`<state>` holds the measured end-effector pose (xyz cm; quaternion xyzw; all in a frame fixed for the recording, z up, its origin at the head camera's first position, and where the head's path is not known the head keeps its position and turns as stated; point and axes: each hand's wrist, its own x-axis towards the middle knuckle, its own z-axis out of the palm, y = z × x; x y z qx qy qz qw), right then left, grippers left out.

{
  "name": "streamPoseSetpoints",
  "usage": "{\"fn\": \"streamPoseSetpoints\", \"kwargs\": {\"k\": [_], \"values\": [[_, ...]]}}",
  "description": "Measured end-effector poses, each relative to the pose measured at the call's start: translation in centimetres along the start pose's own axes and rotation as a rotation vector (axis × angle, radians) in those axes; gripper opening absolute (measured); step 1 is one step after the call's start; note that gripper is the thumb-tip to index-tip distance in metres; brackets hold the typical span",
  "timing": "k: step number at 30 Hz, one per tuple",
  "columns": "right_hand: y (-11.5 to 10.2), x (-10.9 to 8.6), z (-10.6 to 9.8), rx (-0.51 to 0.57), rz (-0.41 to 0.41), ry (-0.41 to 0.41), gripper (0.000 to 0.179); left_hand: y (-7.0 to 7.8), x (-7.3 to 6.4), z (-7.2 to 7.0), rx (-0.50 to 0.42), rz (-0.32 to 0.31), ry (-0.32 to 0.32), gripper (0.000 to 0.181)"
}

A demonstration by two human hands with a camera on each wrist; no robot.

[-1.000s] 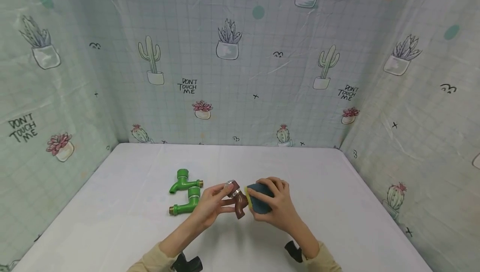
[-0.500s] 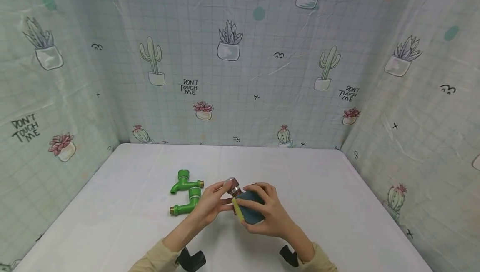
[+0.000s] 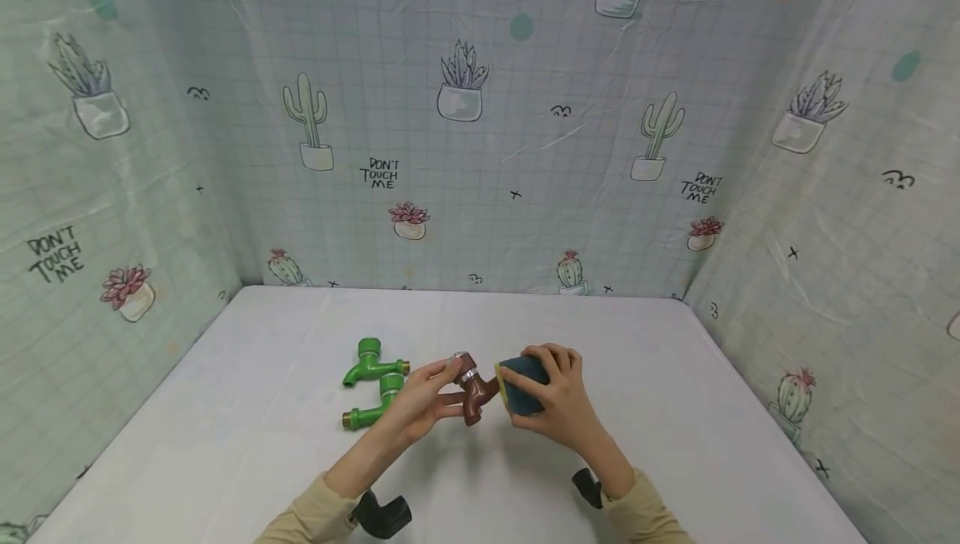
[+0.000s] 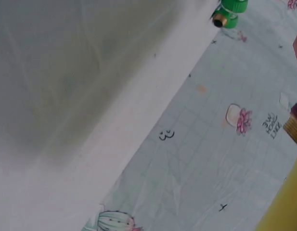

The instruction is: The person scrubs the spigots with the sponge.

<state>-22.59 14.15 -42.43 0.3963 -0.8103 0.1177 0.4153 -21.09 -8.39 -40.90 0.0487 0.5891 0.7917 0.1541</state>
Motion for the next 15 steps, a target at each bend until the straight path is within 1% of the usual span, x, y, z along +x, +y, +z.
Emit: {"fn": "streamPoseSetpoints", "kwargs": {"k": [2, 4, 6, 8, 11, 13, 15], "values": [[0.4, -0.1, -0.1, -0.004, 0.021, 0.023, 0.055, 0.0, 0.2, 0.0, -0.008, -0.008, 0.029, 0.057], [0.5, -0.1, -0.3, 0.021, 0.045, 0.045, 0.048, 0.0, 0.2, 0.0, -0.005, -0.011, 0.05, 0.057], [0.2, 0.1, -0.4, 0.084, 0.057, 0.059, 0.046, 0.1, 0.2, 0.0, 0.006, -0.011, 0.067, 0.057], [-0.7, 0.3, -0.5, 0.156, 0.048, 0.05, 0.047, 0.1, 0.2, 0.1, 0.019, -0.011, 0.081, 0.056], [-2.1, 0.7, -0.6, 0.231, -0.003, 0.004, 0.047, 0.1, 0.3, 0.1, 0.034, -0.01, 0.07, 0.057], [-2.7, 0.9, -0.6, 0.237, -0.04, -0.021, 0.046, 0.1, 0.4, 0.2, 0.045, -0.007, 0.052, 0.058], [-2.8, 1.0, -0.6, 0.222, -0.063, -0.028, 0.045, 0.1, 0.5, 0.3, 0.064, -0.007, 0.02, 0.059]]}}
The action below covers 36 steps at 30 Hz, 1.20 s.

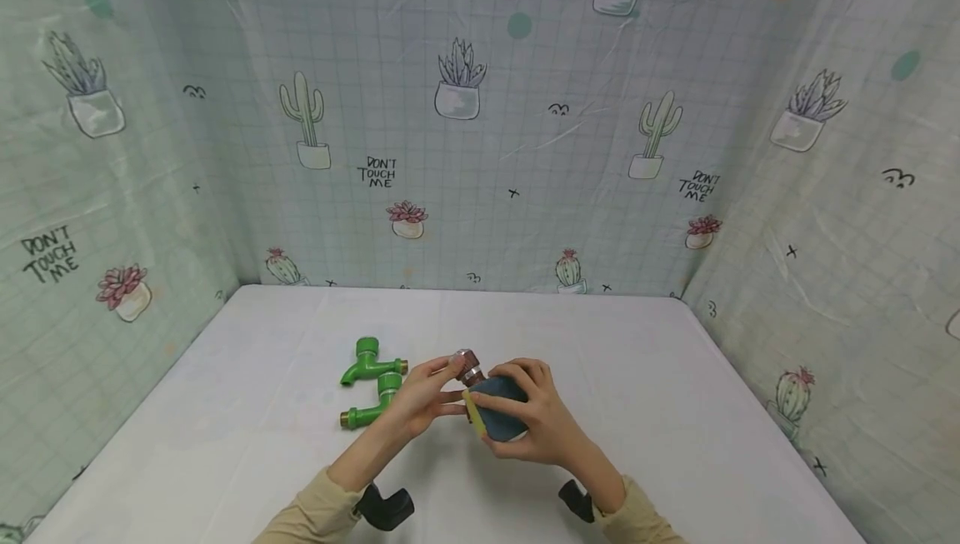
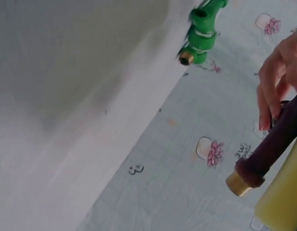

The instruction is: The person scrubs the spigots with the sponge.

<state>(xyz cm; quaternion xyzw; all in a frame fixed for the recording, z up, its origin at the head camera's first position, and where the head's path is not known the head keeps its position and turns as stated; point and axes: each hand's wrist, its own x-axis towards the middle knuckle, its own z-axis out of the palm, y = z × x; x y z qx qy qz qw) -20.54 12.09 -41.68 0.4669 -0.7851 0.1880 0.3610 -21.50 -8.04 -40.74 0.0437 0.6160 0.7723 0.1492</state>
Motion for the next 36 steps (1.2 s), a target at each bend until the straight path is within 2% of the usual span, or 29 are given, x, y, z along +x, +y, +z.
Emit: {"fn": "streamPoseSetpoints", "kwargs": {"k": [3, 7, 12, 16, 20, 23, 26, 33, 36], "values": [[0.5, 0.1, -0.1, -0.045, -0.007, 0.008, 0.046, 0.1, 0.0, -0.1, 0.022, 0.004, -0.038, 0.058], [1.8, -0.2, -0.5, -0.119, 0.023, 0.011, 0.052, 0.1, -0.2, -0.2, 0.023, -0.004, -0.061, 0.057], [3.3, -0.7, -0.9, -0.208, 0.089, 0.03, 0.046, 0.3, -0.2, -0.3, -0.004, -0.021, -0.031, 0.058], [3.6, -0.8, -1.1, -0.2, 0.109, 0.091, 0.045, 0.4, 0.0, -0.5, -0.052, -0.038, 0.016, 0.057], [2.8, -0.7, -0.6, -0.124, 0.016, 0.133, 0.046, 0.5, 0.2, -0.7, -0.149, -0.062, 0.038, 0.052], [2.2, -0.4, -0.1, -0.092, -0.072, 0.123, 0.048, 0.5, 0.4, -0.8, -0.197, -0.08, 0.013, 0.053], [2.2, -0.3, 0.3, -0.11, -0.107, 0.109, 0.052, 0.6, 0.4, -0.6, -0.216, -0.097, -0.01, 0.055], [3.5, -1.1, 0.1, -0.253, -0.029, 0.103, 0.072, 1.0, 0.0, -0.5, -0.35, -0.116, -0.074, 0.049], [4.0, -1.4, -0.4, -0.264, 0.036, 0.094, 0.061, 0.9, 0.0, -0.6, -0.344, -0.11, -0.076, 0.049]]}}
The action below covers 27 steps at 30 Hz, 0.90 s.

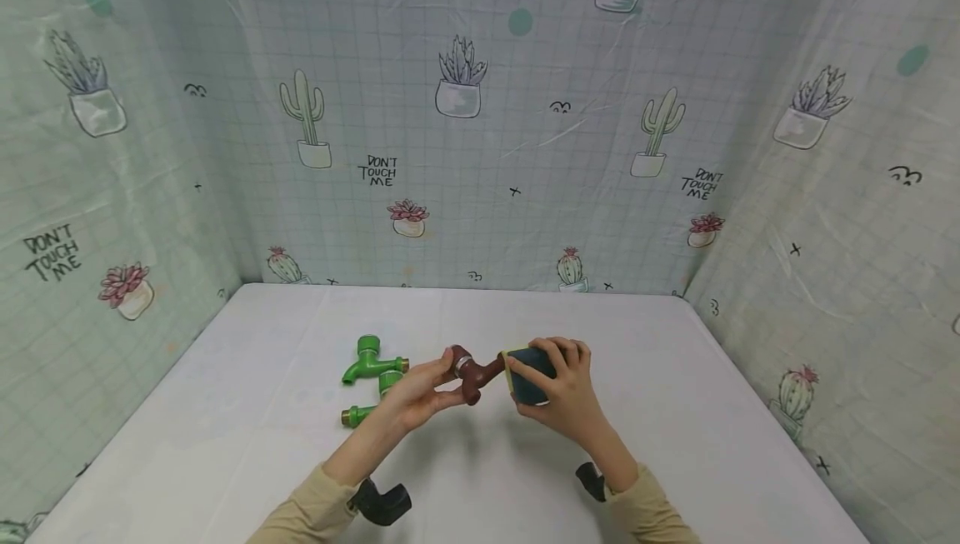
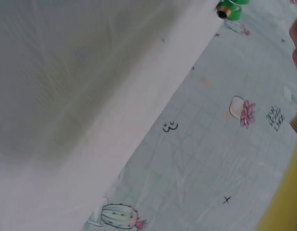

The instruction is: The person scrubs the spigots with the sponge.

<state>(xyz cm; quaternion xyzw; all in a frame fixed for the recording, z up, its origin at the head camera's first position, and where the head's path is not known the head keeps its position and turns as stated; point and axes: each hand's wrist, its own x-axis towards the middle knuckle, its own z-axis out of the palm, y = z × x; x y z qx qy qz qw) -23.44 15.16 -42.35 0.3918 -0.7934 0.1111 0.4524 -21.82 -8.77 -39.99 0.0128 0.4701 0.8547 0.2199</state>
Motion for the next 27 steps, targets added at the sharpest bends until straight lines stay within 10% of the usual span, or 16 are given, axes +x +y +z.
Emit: {"fn": "streamPoseSetpoints", "kwargs": {"k": [6, 11, 17, 27], "values": [[0.5, 0.6, -1.1, 0.142, 0.17, -0.005, 0.046, -0.4, 0.1, -0.5, 0.197, 0.017, 0.083, 0.055], [-0.8, 2.1, -1.3, 0.244, 0.192, -0.091, 0.047, -0.5, 0.4, -0.5, 0.295, 0.028, 0.016, 0.057], [-1.9, 2.6, -0.5, 0.159, 0.146, -0.193, 0.046, -0.3, 0.2, -0.1, 0.353, 0.048, -0.096, 0.059], [-0.4, 1.7, -0.3, -0.027, 0.119, -0.153, 0.054, -0.8, 0.0, -0.3, 0.412, 0.102, -0.067, 0.056]]}}
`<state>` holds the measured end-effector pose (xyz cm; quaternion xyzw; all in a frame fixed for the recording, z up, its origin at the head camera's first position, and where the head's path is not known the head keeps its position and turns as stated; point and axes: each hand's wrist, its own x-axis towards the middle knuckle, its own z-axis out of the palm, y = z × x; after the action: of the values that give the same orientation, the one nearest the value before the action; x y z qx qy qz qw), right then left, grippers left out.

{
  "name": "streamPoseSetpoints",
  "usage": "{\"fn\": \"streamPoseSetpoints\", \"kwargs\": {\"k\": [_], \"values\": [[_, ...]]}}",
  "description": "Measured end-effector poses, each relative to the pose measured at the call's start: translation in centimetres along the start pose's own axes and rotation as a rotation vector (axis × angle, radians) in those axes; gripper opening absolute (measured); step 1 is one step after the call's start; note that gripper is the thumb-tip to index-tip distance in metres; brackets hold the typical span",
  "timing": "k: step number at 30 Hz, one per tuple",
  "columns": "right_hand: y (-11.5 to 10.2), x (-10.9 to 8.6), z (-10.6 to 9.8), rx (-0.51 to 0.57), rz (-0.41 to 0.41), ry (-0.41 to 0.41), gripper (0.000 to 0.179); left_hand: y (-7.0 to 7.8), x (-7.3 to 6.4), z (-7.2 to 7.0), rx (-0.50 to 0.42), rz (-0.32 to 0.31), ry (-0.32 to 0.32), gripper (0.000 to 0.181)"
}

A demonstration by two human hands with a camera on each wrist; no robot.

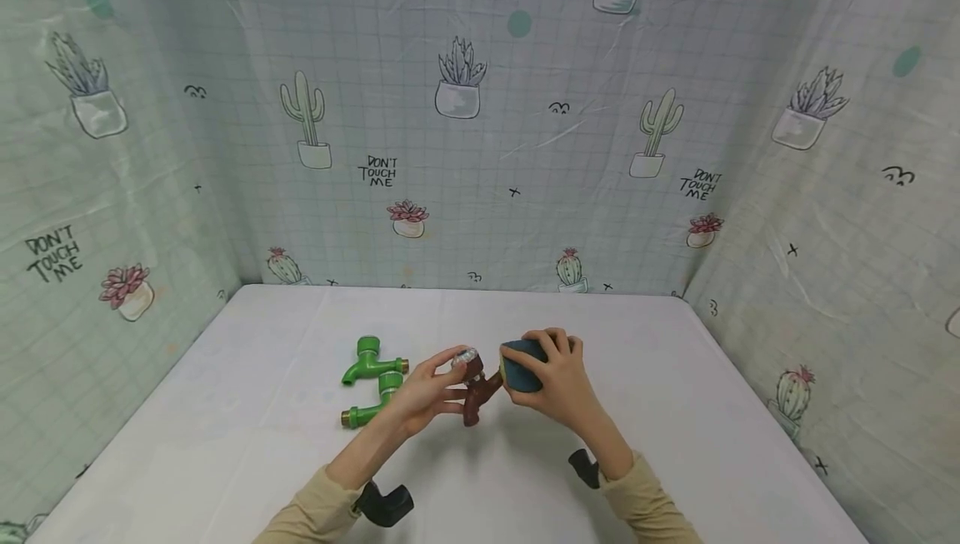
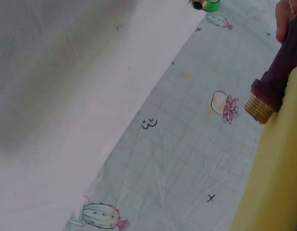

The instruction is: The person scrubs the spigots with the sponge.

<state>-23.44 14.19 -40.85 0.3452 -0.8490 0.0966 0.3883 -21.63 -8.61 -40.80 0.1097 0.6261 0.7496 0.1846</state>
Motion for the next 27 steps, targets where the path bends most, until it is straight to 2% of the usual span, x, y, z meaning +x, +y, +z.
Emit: {"fn": "streamPoseSetpoints", "kwargs": {"k": [4, 7, 10, 12, 19, 23, 27], "values": [[0.3, -0.1, -0.3, -0.001, 0.046, 0.053, 0.049, 0.1, 0.0, -0.2, -0.064, -0.017, 0.015, 0.063], [-0.4, 0.1, -0.5, 0.105, 0.067, 0.095, 0.049, 0.2, 0.0, -0.2, -0.081, -0.017, 0.018, 0.065], [-1.7, 0.4, -0.4, 0.231, 0.049, 0.117, 0.05, 0.2, 0.2, -0.1, -0.067, -0.03, 0.013, 0.064], [-2.5, 0.7, -0.3, 0.272, 0.028, 0.116, 0.05, 0.2, 0.3, 0.2, -0.045, -0.038, 0.013, 0.063], [-3.4, 0.8, 0.4, 0.25, -0.014, 0.104, 0.05, 0.1, 0.4, 0.6, -0.04, -0.043, 0.057, 0.059], [-2.9, -0.2, 0.6, 0.22, -0.051, 0.049, 0.052, 0.0, 0.2, 0.4, -0.078, -0.028, 0.102, 0.058], [-2.1, -1.2, 0.1, 0.164, -0.07, -0.01, 0.057, -0.2, 0.1, 0.0, -0.114, -0.042, 0.103, 0.061]]}}
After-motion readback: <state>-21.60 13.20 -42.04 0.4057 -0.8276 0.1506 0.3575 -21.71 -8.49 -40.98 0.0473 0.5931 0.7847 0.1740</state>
